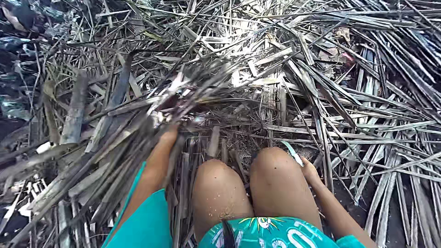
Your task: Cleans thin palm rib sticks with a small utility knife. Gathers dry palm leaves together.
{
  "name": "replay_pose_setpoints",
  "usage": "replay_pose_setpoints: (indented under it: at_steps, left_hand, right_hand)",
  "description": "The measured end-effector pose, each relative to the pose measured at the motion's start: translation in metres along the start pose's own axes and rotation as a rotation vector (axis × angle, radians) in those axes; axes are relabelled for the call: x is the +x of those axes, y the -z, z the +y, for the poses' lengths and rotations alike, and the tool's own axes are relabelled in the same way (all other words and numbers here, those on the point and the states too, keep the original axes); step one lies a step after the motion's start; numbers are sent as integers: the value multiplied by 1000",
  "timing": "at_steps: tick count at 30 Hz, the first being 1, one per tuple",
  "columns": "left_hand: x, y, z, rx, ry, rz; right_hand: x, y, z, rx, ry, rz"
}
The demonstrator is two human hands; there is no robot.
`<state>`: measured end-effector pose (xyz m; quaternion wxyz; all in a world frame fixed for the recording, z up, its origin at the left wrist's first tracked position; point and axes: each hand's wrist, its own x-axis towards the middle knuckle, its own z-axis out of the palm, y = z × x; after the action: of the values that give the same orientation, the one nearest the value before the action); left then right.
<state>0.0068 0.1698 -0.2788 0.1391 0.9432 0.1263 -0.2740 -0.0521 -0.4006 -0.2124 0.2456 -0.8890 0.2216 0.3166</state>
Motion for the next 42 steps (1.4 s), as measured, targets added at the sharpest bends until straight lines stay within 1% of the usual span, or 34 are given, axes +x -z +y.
replay_pose_setpoints:
  at_steps: [1,2,3,5,7,9,11,12,14,16,17,19,22,23,25,27,30,32,34,36,37,39,40,42]
  left_hand:
    - [-1,19,-15,1,108,41]
    - [-6,34,-25,12,177,70]
    - [-11,47,-29,36,204,111]
    - [-24,60,-21,123,161,175]
    - [-38,60,-1,233,129,92]
    - [-53,39,13,205,44,13]
    - [-77,7,26,140,-73,-13]
    - [-91,-9,27,111,-128,-13]
    - [-129,-33,26,-1,-203,50]
    - [-174,-43,28,-140,-201,187]
    - [-196,-47,29,-198,-161,244]
    - [-235,-58,22,-282,-23,341]
    - [-282,-84,7,-389,158,552]
    - [-295,-90,8,-445,208,591]
    - [-315,-97,14,-552,293,631]
    - [-329,-93,25,-660,419,583]
    - [-338,-90,34,-920,604,413]
    - [-345,-89,46,-1114,669,297]
    - [-353,-85,60,-1210,725,211]
    - [-354,-69,63,-1244,756,184]
    - [-346,-58,56,-1254,734,181]
    - [-320,-33,31,-1244,680,204]
    - [-305,-20,16,-1240,663,275]
    - [-275,12,-14,-1189,605,540]
  right_hand:
    - [-1,0,-3,-8,-21,6]
    - [-2,1,-7,-23,-37,1]
    - [-1,1,-11,-39,-45,-8]
    - [2,0,-18,-84,-23,-22]
    - [6,-2,-30,-146,-5,-38]
    - [10,-3,-44,-217,9,-59]
    - [21,-5,-60,-308,43,-117]
    - [28,-10,-70,-357,88,-150]
    - [39,-24,-95,-397,230,-197]
    - [36,-34,-128,-307,354,-210]
    - [32,-35,-144,-230,398,-230]
    - [26,-36,-163,-78,484,-231]
    - [17,-28,-164,8,576,-182]
    - [16,-22,-157,-16,565,-167]
    - [11,-6,-136,-184,487,-150]
    - [14,6,-113,-336,412,-126]
    - [22,23,-89,-355,363,-52]
    - [25,36,-85,-247,382,33]
    - [29,51,-94,-151,440,86]
    - [29,69,-122,-150,512,103]
    - [30,79,-139,-175,538,105]
    - [32,95,-179,-220,592,106]
    - [32,101,-201,-266,616,105]
    - [36,105,-243,-378,664,44]
